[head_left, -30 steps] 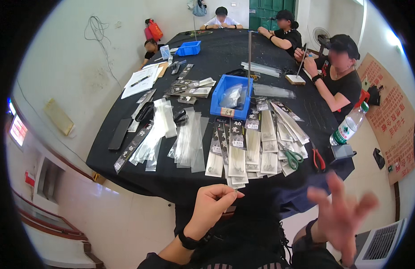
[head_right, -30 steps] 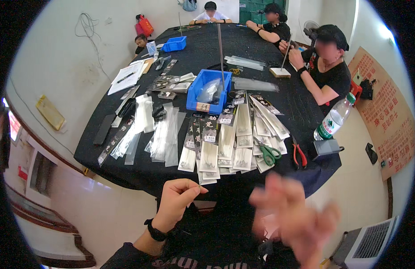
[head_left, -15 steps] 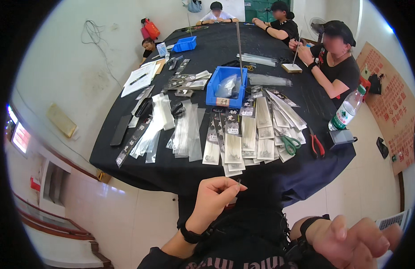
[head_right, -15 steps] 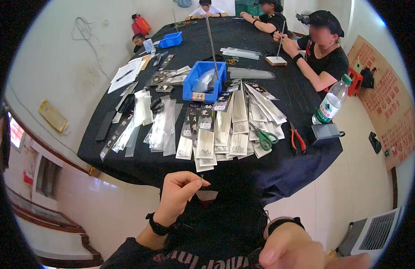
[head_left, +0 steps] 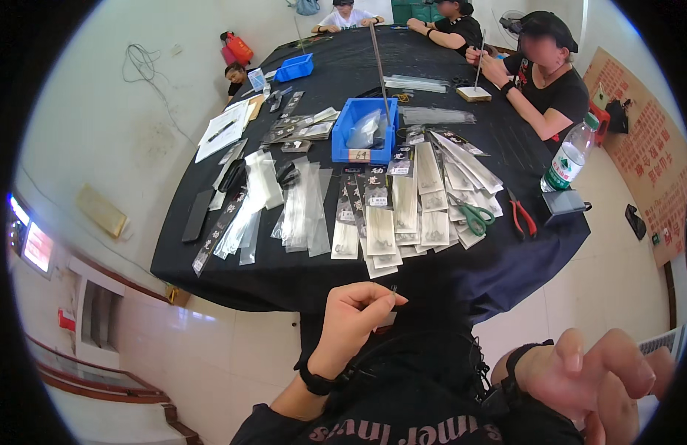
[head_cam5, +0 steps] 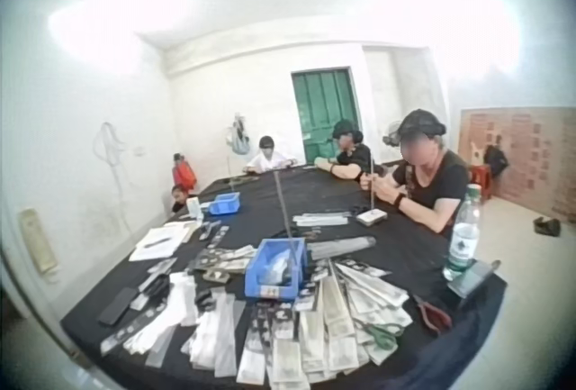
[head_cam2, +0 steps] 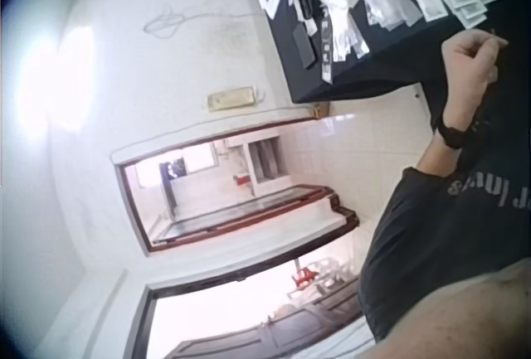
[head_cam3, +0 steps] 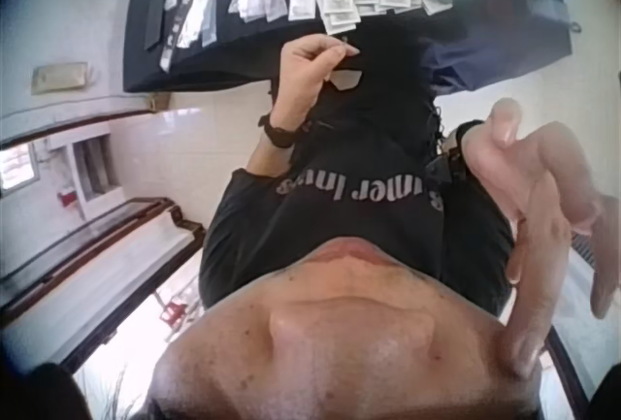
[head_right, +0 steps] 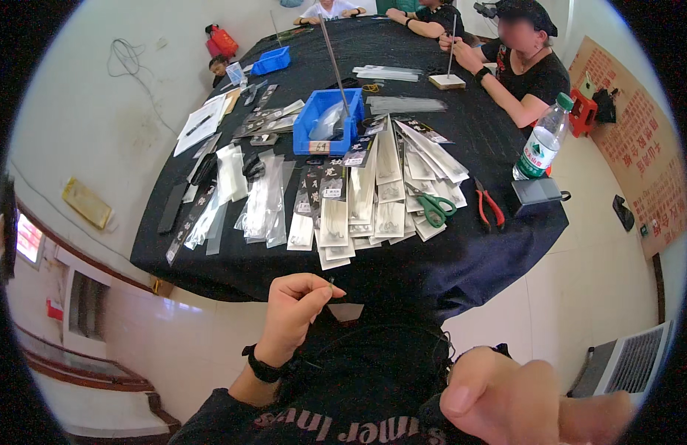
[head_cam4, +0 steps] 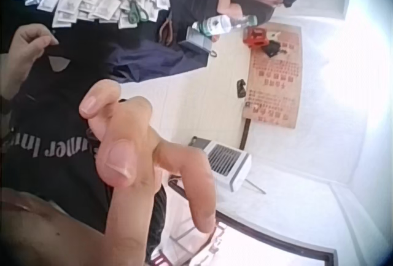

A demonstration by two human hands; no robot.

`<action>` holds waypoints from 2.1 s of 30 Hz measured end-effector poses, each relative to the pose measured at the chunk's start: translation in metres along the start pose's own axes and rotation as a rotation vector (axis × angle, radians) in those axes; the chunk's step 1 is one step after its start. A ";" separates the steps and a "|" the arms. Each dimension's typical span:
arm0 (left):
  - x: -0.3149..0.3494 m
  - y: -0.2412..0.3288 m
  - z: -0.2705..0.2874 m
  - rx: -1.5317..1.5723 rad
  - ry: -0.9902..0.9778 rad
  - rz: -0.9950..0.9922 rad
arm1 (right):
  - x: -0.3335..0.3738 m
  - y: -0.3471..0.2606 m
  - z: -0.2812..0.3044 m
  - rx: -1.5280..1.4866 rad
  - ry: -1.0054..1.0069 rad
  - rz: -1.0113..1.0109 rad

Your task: The person picks up a fishing hook and line, trims the excess line with shears, and then slides the assembly into a plastic sleeve.

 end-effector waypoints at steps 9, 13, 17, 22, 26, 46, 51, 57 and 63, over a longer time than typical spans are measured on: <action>-0.008 -0.006 0.015 -0.085 0.033 0.002 | 0.043 0.023 0.113 0.795 -0.257 -0.874; -0.016 -0.014 0.020 -0.089 0.043 0.035 | 0.175 -0.007 0.236 1.638 0.120 -1.877; -0.025 -0.019 0.020 -0.025 0.053 0.029 | 0.261 0.031 0.282 1.211 -0.032 -1.843; -0.040 -0.017 0.021 -0.003 0.027 -0.033 | 0.287 0.029 0.294 1.364 0.665 -1.694; -0.052 -0.010 0.029 0.002 0.047 0.014 | 0.235 0.036 0.275 1.125 0.712 -1.766; -0.272 0.180 0.063 0.120 0.027 -0.480 | -0.272 0.107 0.244 1.292 -0.021 -0.466; -0.289 0.184 0.070 0.142 -0.086 -0.481 | -0.292 0.131 0.255 1.388 -0.131 -0.514; -0.300 0.185 0.068 0.104 -0.131 -0.433 | -0.300 0.141 0.258 1.416 -0.131 -0.629; -0.306 0.183 0.069 0.093 -0.115 -0.416 | -0.301 0.142 0.263 1.391 -0.069 -0.646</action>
Point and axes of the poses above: each hand's wrist, its own x-axis away from the middle knuckle, its own z-axis out of the back of the hand, y = z × x, the point moved 6 cm from there along -x, towards the middle knuckle, and after that the axes turned 15 degrees about -x, right-handed, at the moved point
